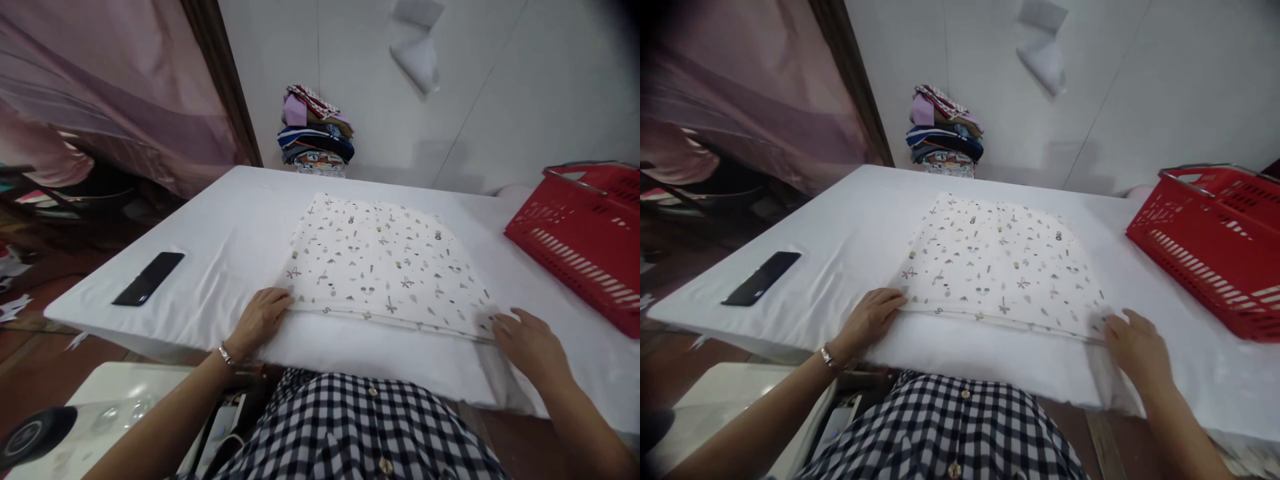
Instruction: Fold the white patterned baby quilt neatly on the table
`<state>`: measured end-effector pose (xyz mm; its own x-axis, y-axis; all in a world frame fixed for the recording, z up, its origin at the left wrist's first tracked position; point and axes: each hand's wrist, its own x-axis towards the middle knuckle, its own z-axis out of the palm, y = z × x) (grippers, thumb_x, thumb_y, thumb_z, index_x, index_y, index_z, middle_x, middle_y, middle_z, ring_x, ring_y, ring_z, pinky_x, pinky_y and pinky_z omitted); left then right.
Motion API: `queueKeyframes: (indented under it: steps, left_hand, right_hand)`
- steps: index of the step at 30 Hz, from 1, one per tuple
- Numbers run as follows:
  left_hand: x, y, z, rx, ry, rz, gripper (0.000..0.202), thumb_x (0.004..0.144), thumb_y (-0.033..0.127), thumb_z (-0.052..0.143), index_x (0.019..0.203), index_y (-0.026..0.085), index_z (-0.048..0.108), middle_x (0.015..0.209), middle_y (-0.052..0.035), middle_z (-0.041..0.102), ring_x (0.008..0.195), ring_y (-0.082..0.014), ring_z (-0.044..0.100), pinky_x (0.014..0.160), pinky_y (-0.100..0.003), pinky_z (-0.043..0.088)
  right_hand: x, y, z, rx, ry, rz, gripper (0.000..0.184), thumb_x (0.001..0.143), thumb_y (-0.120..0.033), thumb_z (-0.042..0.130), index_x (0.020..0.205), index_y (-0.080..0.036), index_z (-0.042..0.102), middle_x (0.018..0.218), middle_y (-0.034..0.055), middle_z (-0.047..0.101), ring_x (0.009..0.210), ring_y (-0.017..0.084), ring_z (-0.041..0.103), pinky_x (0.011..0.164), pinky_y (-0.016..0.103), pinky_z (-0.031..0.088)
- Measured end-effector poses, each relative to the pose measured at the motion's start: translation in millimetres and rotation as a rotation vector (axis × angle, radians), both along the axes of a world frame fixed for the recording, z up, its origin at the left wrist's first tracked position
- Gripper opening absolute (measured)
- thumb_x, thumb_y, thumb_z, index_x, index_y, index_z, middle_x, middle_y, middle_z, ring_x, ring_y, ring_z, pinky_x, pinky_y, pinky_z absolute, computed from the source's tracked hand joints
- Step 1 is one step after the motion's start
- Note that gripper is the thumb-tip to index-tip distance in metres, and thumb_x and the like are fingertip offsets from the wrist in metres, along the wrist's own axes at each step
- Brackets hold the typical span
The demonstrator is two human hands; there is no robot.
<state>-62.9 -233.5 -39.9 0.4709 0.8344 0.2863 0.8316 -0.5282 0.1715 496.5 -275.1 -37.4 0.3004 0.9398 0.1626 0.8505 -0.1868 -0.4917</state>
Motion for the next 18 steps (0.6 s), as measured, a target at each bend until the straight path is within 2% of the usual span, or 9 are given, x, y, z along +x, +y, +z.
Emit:
queueKeyframes:
  steps: [1, 3, 6, 8, 12, 15, 18]
  left_hand:
    - [5.4, 0.8, -0.2, 0.017, 0.001, -0.007, 0.031, 0.088, 0.014, 0.044, 0.111, 0.02, 0.064, 0.112, -0.0091, 0.064, 0.106, -0.0233, 0.055, 0.093, -0.041, 0.044]
    - [21.4, 4.4, 1.4, 0.033, 0.011, -0.036, 0.032, 0.087, 0.012, 0.046, 0.113, 0.02, 0.062, 0.113, -0.0093, 0.063, 0.106, -0.0237, 0.054, 0.094, -0.041, 0.043]
    - [56.5, 12.7, 6.9, 0.011, 0.056, -0.089, 0.031, 0.085, 0.009, 0.049, 0.111, 0.019, 0.062, 0.108, -0.009, 0.064, 0.101, -0.0236, 0.055, 0.089, -0.041, 0.044]
    - [80.8, 18.3, 10.6, -0.004, 0.089, -0.126, 0.028, 0.083, 0.008, 0.052, 0.108, 0.018, 0.063, 0.105, -0.0089, 0.064, 0.099, -0.0239, 0.055, 0.086, -0.04, 0.045]
    - [110.0, 25.0, 13.0, -0.012, 0.107, -0.199, 0.018, 0.085, 0.012, 0.053, 0.097, 0.017, 0.066, 0.095, -0.0077, 0.063, 0.092, -0.0221, 0.054, 0.082, -0.037, 0.044]
    - [110.7, 24.5, 10.9, 0.021, 0.063, -0.214, 0.019, 0.089, 0.014, 0.049, 0.093, 0.018, 0.067, 0.088, -0.0064, 0.062, 0.086, -0.0196, 0.054, 0.078, -0.035, 0.044]
    - [103.7, 20.8, 7.4, 0.011, 0.043, -0.251, 0.021, 0.091, 0.016, 0.047, 0.091, 0.019, 0.067, 0.086, -0.0053, 0.062, 0.081, -0.018, 0.054, 0.073, -0.032, 0.043]
  right_hand:
    - [-12.5, 3.7, 1.9, 0.06, -0.083, 0.084, 0.023, 0.073, -0.041, 0.054, 0.08, -0.024, 0.068, 0.105, 0.0098, 0.064, 0.12, 0.034, 0.048, 0.105, 0.053, 0.032]
    - [-45.3, 12.2, 5.2, 0.122, -0.134, 0.282, 0.027, 0.081, -0.04, 0.049, 0.089, -0.023, 0.069, 0.109, 0.0097, 0.064, 0.112, 0.03, 0.054, 0.101, 0.049, 0.039]
    - [-100.8, 24.9, 7.6, 0.064, -0.079, 0.622, 0.027, 0.089, -0.037, 0.046, 0.099, -0.025, 0.068, 0.109, 0.0079, 0.066, 0.105, 0.026, 0.058, 0.094, 0.044, 0.046]
    - [-129.9, 31.8, 8.6, 0.046, -0.089, 0.753, 0.027, 0.091, -0.035, 0.046, 0.101, -0.026, 0.068, 0.11, 0.0077, 0.065, 0.104, 0.026, 0.057, 0.092, 0.044, 0.047]
    - [-153.3, 37.9, 11.0, -0.005, -0.157, 0.798, 0.031, 0.094, -0.036, 0.041, 0.104, -0.026, 0.068, 0.105, 0.006, 0.065, 0.098, 0.024, 0.057, 0.088, 0.039, 0.048]
    - [-152.1, 35.0, 8.0, 0.019, -0.185, 0.764, 0.036, 0.098, -0.033, 0.033, 0.103, -0.026, 0.068, 0.1, 0.0054, 0.065, 0.093, 0.022, 0.056, 0.083, 0.035, 0.049]
    - [-150.2, 30.1, -1.4, 0.113, -0.202, 0.795, 0.033, 0.097, -0.026, 0.036, 0.099, -0.021, 0.068, 0.092, 0.0084, 0.065, 0.086, 0.022, 0.056, 0.073, 0.034, 0.049]
